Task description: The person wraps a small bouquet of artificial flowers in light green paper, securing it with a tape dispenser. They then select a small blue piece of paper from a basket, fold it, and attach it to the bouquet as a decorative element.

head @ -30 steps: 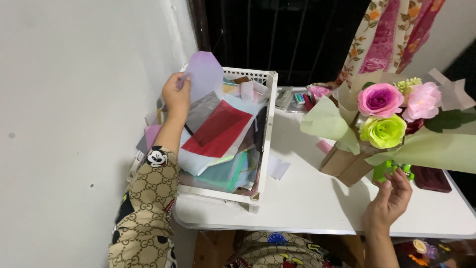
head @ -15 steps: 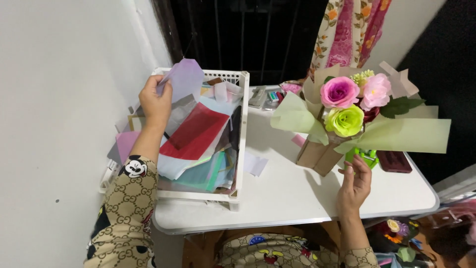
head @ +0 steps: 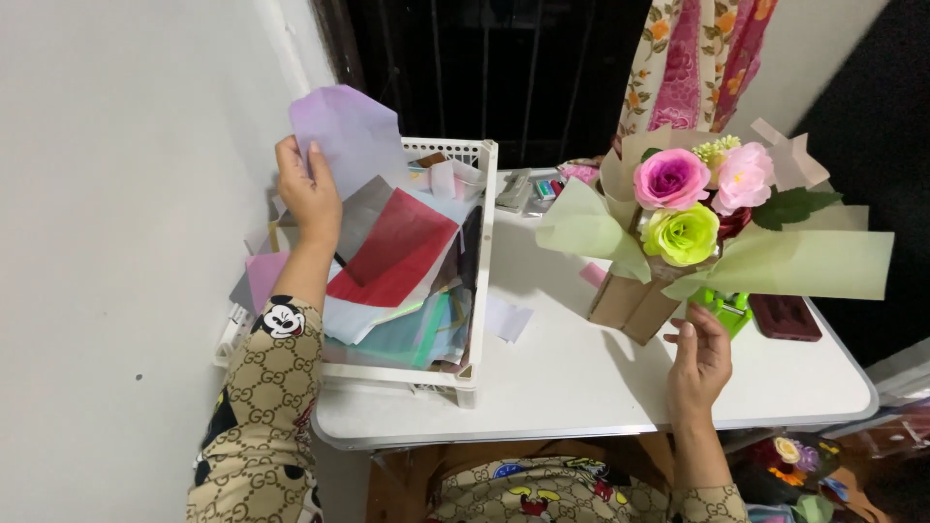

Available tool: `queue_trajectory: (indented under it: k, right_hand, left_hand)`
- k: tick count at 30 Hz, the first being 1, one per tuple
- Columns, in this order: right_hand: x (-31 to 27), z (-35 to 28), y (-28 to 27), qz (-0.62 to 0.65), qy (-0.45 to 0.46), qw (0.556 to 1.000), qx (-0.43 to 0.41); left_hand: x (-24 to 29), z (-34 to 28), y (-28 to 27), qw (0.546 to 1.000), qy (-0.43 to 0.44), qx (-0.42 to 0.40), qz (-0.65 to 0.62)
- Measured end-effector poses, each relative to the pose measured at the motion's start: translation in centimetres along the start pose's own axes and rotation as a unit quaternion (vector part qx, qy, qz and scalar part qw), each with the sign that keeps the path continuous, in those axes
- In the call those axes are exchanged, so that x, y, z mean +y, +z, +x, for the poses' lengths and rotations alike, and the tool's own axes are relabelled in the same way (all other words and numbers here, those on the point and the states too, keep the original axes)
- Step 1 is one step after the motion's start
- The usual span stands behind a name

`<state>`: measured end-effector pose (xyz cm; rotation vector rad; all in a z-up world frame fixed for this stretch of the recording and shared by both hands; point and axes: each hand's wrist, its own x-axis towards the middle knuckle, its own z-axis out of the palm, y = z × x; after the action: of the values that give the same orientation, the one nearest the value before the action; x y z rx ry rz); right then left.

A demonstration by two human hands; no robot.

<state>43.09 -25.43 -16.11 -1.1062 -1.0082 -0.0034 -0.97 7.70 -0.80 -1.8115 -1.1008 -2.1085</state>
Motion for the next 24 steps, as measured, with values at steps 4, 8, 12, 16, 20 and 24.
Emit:
queue_trajectory:
  k: [4,8,12,16,20,24]
  right_hand:
    - [-0.7,-0.2,0.1,0.004,0.002,1.0,-0.008]
    - [-1.2,-0.3,0.2,-0.022,0.041,0.999,-0.003]
    - [-1.0,-0.3,0.2,-0.02,0.041,0.999,-0.002]
    - [-1.0,-0.5,0.4,-0.032,0.046,0.998,-0.007]
    - [-0.7,-0.5,0.2,-0.033,0.036,0.999,0.011]
    - [-0.7,-0.2,0.0,-0.031,0.031,0.999,0.013]
  left_hand:
    - [0.5,0.4,-0.4,0.998,-0.029,0.042,-0.042]
    - [1.2,0.5,-0.6,0.989,-0.116,0.033,-0.084]
    - [1.8,0.6,-0.4,0.984,-0.125,0.013,-0.124]
    - [1.6,0.5,-0.7,0.982,-0.134,0.0,-0.134]
    - [2.1,0.9,-0.6,0.988,-0.091,-0.01,-0.126]
    - [2.2,0.6,-0.5,0.989,-0.054,-0.028,-0.136]
